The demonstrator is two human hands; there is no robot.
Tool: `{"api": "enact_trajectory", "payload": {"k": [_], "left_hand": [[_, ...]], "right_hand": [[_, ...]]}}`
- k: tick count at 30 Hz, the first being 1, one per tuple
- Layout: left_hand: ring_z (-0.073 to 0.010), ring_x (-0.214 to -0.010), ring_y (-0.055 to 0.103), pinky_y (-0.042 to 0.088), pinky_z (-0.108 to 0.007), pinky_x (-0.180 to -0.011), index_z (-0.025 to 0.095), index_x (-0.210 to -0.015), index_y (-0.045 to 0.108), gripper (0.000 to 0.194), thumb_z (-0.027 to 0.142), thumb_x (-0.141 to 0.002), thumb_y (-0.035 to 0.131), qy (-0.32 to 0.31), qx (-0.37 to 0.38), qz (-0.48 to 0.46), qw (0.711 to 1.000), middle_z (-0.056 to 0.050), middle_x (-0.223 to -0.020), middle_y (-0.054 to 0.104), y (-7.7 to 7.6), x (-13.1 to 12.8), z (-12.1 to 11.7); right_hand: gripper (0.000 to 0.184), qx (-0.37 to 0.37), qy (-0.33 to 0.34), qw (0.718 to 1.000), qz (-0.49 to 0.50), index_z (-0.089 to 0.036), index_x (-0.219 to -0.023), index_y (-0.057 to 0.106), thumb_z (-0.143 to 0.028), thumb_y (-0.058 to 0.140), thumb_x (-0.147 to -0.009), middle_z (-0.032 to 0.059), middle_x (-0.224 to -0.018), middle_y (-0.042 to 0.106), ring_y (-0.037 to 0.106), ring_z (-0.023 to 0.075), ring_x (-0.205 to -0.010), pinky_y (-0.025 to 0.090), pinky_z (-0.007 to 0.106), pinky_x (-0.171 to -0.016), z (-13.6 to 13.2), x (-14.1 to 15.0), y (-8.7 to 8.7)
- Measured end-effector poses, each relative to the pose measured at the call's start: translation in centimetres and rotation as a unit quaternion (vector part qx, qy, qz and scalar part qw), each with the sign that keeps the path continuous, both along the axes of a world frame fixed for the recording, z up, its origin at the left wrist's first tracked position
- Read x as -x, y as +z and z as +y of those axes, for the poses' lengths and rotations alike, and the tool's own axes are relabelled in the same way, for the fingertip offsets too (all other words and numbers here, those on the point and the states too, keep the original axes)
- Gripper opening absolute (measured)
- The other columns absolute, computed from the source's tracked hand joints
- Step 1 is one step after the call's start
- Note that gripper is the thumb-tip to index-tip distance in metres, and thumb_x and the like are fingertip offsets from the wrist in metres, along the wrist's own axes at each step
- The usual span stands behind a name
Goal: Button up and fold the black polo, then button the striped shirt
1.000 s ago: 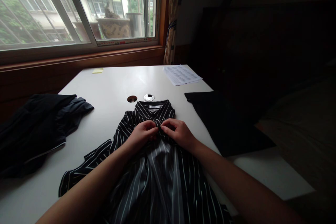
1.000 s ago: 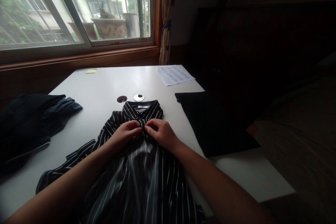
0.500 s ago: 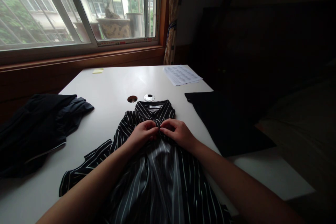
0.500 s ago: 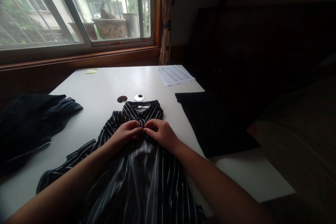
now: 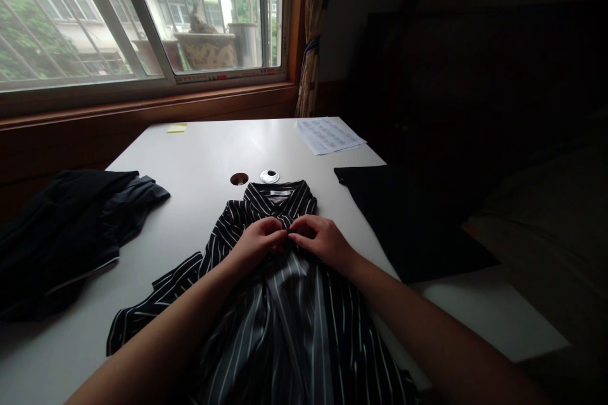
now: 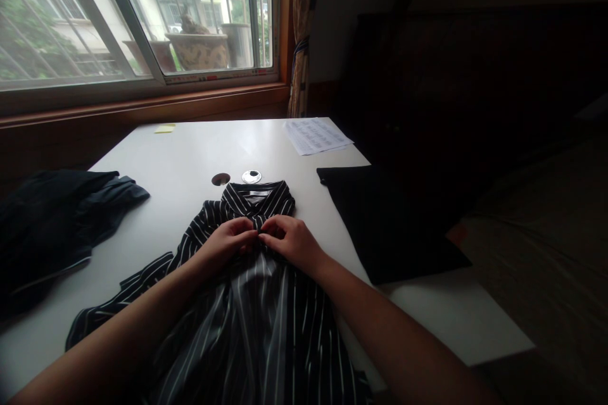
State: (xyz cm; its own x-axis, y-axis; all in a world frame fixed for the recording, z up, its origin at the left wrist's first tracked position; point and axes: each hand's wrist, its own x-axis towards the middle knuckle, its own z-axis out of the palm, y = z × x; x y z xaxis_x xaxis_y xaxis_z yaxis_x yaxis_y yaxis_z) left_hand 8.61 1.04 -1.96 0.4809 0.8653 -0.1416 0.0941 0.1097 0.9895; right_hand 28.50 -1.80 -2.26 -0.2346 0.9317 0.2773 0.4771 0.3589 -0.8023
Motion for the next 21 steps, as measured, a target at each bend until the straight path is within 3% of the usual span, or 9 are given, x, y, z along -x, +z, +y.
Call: {"api": "enact_trajectory", "payload": {"k": [21], "left_hand": [[-0.0107,-0.056,0.052,0.039,-0.021,-0.055,0.016,-0.078,0.061,0.021,0.036,-0.080,0.068,-0.009,-0.003,-0.012,1.000,0.002,-0.062,0.058,-0.28,0.04,0.15]], "right_hand": [[0.013,-0.026,-0.009,0.999,-0.026,-0.021,-0.093,0.069,-0.030,0.066,-0.085,0.0017,-0.082,0.070,0.064,0.0153,-0.071,0.050,0.028,-0.067,-0.21,0.14,0.40]]}}
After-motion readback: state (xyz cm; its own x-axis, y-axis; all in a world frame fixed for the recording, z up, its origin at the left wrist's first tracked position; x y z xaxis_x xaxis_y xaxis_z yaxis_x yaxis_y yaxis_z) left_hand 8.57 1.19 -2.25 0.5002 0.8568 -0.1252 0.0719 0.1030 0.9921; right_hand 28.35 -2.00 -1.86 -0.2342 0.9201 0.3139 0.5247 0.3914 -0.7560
